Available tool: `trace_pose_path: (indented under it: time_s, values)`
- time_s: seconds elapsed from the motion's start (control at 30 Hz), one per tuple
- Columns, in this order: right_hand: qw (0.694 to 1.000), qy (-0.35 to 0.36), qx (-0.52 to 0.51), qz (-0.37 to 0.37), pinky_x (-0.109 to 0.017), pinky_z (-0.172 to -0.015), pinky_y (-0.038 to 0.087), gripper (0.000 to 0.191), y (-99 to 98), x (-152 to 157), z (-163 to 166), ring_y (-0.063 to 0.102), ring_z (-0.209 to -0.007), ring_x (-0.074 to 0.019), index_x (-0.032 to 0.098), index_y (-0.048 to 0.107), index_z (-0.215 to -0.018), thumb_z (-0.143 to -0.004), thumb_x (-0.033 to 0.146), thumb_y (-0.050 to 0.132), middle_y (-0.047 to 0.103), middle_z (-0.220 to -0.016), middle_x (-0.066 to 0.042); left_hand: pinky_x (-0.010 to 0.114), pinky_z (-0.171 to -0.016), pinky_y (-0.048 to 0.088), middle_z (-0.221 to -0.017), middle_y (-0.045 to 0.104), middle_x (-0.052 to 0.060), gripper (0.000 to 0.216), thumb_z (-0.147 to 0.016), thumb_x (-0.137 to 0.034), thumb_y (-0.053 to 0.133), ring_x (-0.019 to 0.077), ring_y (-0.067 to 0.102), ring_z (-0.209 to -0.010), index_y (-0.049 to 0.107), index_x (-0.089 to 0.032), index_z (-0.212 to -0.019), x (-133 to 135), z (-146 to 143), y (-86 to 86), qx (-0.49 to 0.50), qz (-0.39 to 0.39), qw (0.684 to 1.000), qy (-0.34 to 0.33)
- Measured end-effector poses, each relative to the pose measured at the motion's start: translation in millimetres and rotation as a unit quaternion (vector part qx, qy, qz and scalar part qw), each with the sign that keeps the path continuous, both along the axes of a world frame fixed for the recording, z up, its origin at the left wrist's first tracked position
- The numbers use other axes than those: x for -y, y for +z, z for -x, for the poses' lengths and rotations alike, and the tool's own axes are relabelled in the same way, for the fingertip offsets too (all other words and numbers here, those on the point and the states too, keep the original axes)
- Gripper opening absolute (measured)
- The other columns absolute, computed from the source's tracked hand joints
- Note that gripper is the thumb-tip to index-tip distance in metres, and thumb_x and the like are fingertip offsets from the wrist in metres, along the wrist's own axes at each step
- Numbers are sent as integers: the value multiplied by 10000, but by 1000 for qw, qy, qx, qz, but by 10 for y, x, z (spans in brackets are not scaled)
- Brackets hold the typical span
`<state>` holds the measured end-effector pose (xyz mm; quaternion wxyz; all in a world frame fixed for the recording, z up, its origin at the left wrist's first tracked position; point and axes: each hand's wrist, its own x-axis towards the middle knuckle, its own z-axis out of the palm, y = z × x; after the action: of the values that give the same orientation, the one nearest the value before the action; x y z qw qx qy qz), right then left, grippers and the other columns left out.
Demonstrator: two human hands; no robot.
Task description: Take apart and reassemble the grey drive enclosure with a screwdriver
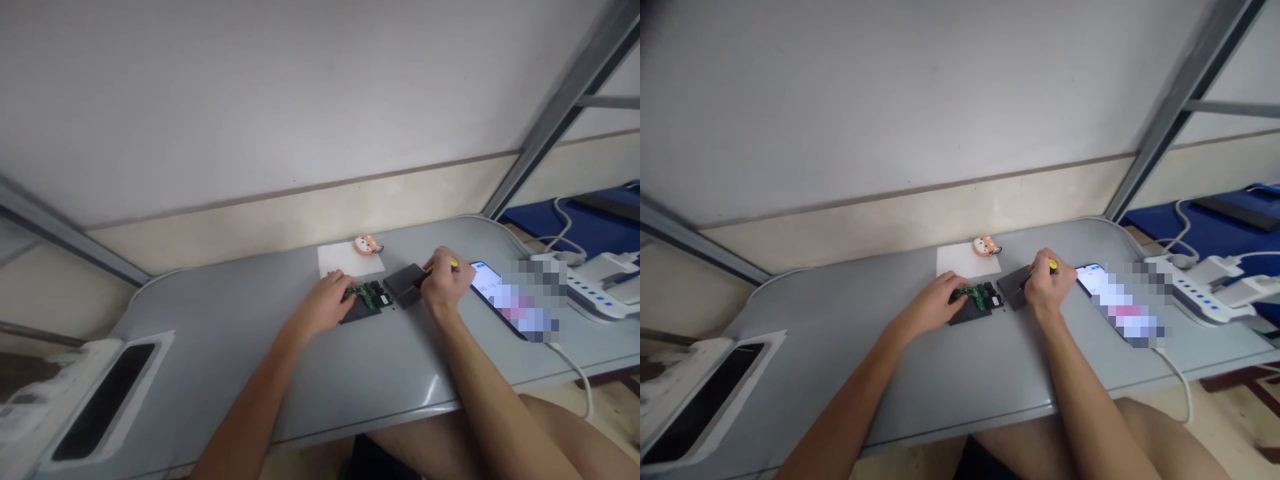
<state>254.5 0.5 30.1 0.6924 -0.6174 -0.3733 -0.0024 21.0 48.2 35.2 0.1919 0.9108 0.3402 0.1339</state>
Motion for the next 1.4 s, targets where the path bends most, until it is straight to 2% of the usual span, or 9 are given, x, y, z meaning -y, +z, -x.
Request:
trace_pose_path:
  time_s: [0.1,0.33,0.53,0.63,0.7,0.77,0.9,1.1,1.4]
  values:
    - [999,34,-4,-6,-310,-492,225,342,-18,-13,-19,352,-468,-123,225,438,-476,-816,233,470,361,-459,30,386,-1007,500,-1138,616,78,292,-1043,-205,502,235,606,-1112,621,-217,-1310,-20,5,-2,37,39,999,-1]
    - [995,99,-18,-3,-313,-516,242,351,-58,-49,-47,366,-500,-127,219,444,-464,-810,250,497,374,-486,26,346,-933,509,-1082,602,53,237,-1035,-204,483,200,619,-979,685,-228,-1154,-65,-9,55,107,96,989,41]
    - [993,110,-52,-10,-307,-527,271,341,-54,-72,6,388,-519,-135,218,489,-489,-828,253,486,397,-505,25,356,-970,497,-1110,685,64,207,-1023,-272,514,220,650,-1055,685,-210,-1122,-49,72,268,160,155,974,29]
    - [992,108,-66,13,-298,-544,298,364,-55,-87,70,416,-556,-142,215,515,-509,-863,283,470,429,-532,17,349,-955,504,-1171,717,55,246,-1015,-348,538,228,663,-1072,691,-224,-1162,16,166,433,109,201,974,11]
    - [989,124,-74,40,-294,-555,312,374,-58,-94,115,430,-577,-147,213,529,-533,-888,305,454,446,-550,16,334,-895,509,-1107,745,40,245,-1000,-360,548,224,678,-997,719,-228,-1117,90,210,524,37,223,974,-8]
    - [983,155,-74,68,-291,-568,324,378,-62,-99,152,443,-593,-151,213,535,-555,-903,327,441,460,-563,16,308,-765,500,-982,757,27,252,-990,-369,539,205,678,-844,740,-230,-1053,182,221,581,-23,235,972,-4]
    - [971,205,-63,103,-288,-597,351,374,-67,-101,193,483,-627,-160,216,538,-578,-911,357,439,489,-581,14,283,-583,402,-792,713,11,260,-981,-382,528,178,628,-654,730,-236,-905,366,169,589,-88,201,975,29]
    - [962,242,-51,117,-288,-618,372,359,-57,-97,191,507,-645,-165,216,556,-598,-909,354,440,516,-603,10,288,-537,304,-663,639,11,227,-884,-282,685,186,610,-588,597,-221,-684,526,67,488,-160,107,980,47]
    - [957,264,-37,110,-282,-622,380,347,-8,-75,214,503,-647,-162,213,563,-593,-892,346,450,521,-609,8,293,-554,324,-721,680,11,133,-851,-373,774,222,650,-630,702,-261,-860,526,52,456,-152,98,982,53]
